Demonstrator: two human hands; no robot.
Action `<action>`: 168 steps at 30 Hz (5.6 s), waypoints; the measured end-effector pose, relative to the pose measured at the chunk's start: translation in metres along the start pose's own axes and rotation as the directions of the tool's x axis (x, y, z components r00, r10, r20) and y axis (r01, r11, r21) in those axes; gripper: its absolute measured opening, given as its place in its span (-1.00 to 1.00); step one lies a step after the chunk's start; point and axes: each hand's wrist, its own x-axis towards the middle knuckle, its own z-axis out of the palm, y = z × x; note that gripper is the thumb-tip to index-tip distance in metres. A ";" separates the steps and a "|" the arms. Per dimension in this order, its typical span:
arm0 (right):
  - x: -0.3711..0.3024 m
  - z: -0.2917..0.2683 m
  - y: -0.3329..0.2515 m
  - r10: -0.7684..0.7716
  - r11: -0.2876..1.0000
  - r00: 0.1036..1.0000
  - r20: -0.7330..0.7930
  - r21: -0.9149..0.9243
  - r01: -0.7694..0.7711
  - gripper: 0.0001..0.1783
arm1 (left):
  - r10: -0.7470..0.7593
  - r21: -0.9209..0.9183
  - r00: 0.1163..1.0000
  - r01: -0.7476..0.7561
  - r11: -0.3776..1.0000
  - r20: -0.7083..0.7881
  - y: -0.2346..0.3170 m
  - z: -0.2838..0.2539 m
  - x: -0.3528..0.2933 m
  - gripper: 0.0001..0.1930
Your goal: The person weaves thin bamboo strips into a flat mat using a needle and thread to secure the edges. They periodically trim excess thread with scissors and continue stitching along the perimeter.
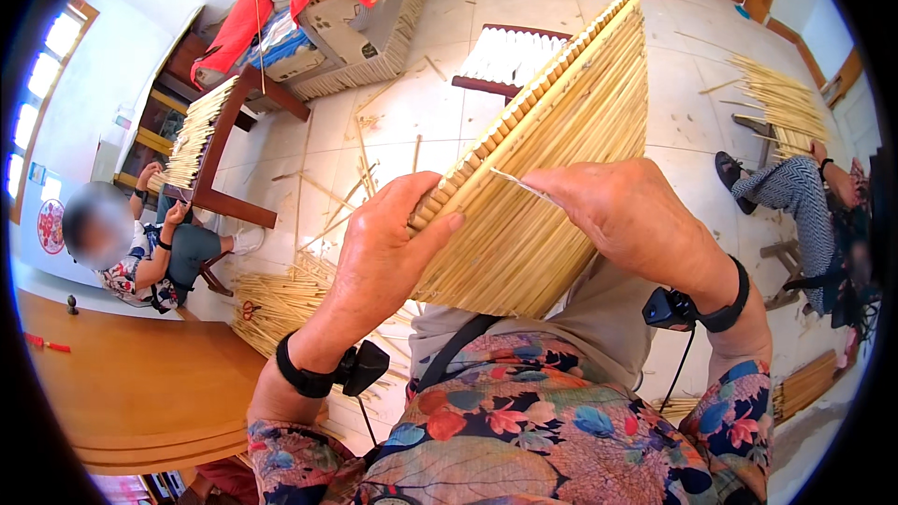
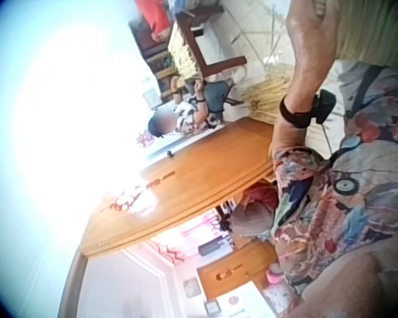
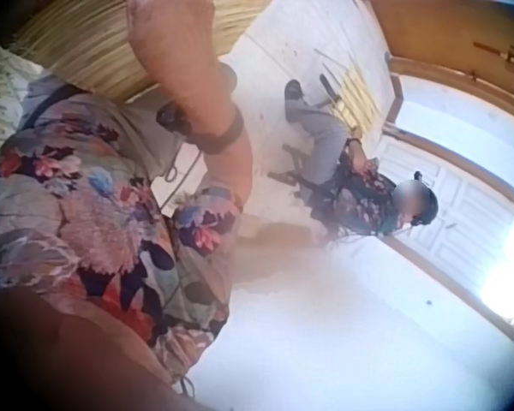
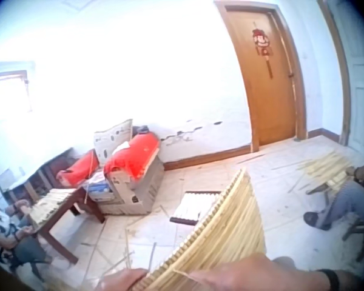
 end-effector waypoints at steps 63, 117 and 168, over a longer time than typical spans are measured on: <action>-0.009 0.018 -0.006 0.016 0.999 1.000 -0.004 -0.027 -0.016 -0.65 | 0.086 0.053 0.996 -0.086 0.995 0.012 -0.010 0.008 -0.011 -0.65; -0.100 0.084 0.010 0.434 0.783 0.901 0.012 0.489 -0.384 -0.72 | 0.383 0.201 0.899 -0.424 0.883 0.215 -0.029 0.085 -0.022 -0.45; -0.103 0.121 0.013 0.727 0.504 0.646 0.232 0.458 -0.732 -0.80 | 0.391 0.148 0.821 -0.485 0.862 0.415 -0.063 0.121 -0.016 -0.45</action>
